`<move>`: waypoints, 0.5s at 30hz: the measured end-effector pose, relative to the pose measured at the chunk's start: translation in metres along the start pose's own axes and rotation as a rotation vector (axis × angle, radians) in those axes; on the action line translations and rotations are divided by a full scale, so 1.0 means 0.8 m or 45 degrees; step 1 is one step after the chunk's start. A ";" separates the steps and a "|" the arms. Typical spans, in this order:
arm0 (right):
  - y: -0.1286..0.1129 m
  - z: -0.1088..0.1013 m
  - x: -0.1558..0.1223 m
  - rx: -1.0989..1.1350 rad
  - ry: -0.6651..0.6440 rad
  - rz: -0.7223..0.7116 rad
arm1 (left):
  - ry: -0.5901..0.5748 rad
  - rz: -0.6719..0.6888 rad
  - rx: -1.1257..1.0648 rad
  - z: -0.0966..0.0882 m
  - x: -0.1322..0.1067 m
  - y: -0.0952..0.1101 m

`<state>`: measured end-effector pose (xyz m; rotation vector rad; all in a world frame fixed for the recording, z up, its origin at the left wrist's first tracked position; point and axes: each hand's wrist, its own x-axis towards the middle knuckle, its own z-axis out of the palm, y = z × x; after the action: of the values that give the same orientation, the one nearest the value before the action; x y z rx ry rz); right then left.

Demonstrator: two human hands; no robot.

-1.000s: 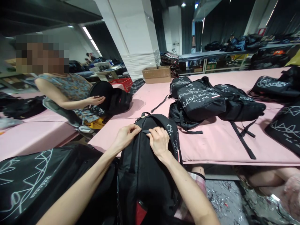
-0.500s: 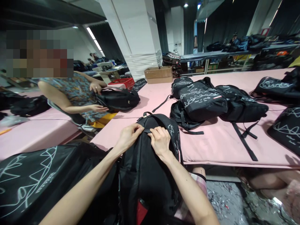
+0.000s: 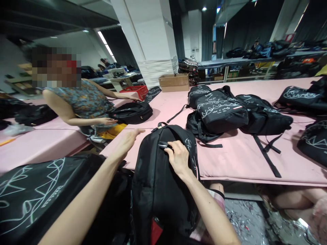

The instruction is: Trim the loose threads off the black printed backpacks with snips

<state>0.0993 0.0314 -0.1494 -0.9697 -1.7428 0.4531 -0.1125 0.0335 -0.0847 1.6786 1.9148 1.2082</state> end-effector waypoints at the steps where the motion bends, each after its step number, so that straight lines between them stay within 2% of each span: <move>1: 0.000 -0.003 -0.002 0.050 0.005 0.018 | 0.042 -0.143 -0.026 0.007 0.008 -0.013; 4: 0.001 -0.013 -0.009 0.192 0.032 0.134 | -0.102 -0.527 -0.318 0.038 0.013 -0.037; 6: -0.001 -0.022 -0.016 0.297 0.039 0.246 | -0.145 -0.575 -0.475 0.056 0.001 -0.030; 8: -0.011 -0.036 -0.025 0.380 0.068 0.323 | -0.122 -0.476 -0.569 0.062 -0.018 -0.001; 11: -0.044 -0.070 -0.037 0.423 0.207 0.307 | -0.034 -0.192 -0.606 0.042 -0.048 0.078; 13: -0.070 -0.096 -0.042 0.408 0.302 0.184 | 0.117 0.068 -0.524 0.019 -0.064 0.134; 15: -0.086 -0.118 -0.043 0.394 0.361 -0.003 | 0.304 0.302 -0.450 0.001 -0.075 0.174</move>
<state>0.1631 -0.0509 -0.0859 -0.7686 -1.3711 0.5380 -0.0055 -0.0286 0.0028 1.6593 1.5300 1.7901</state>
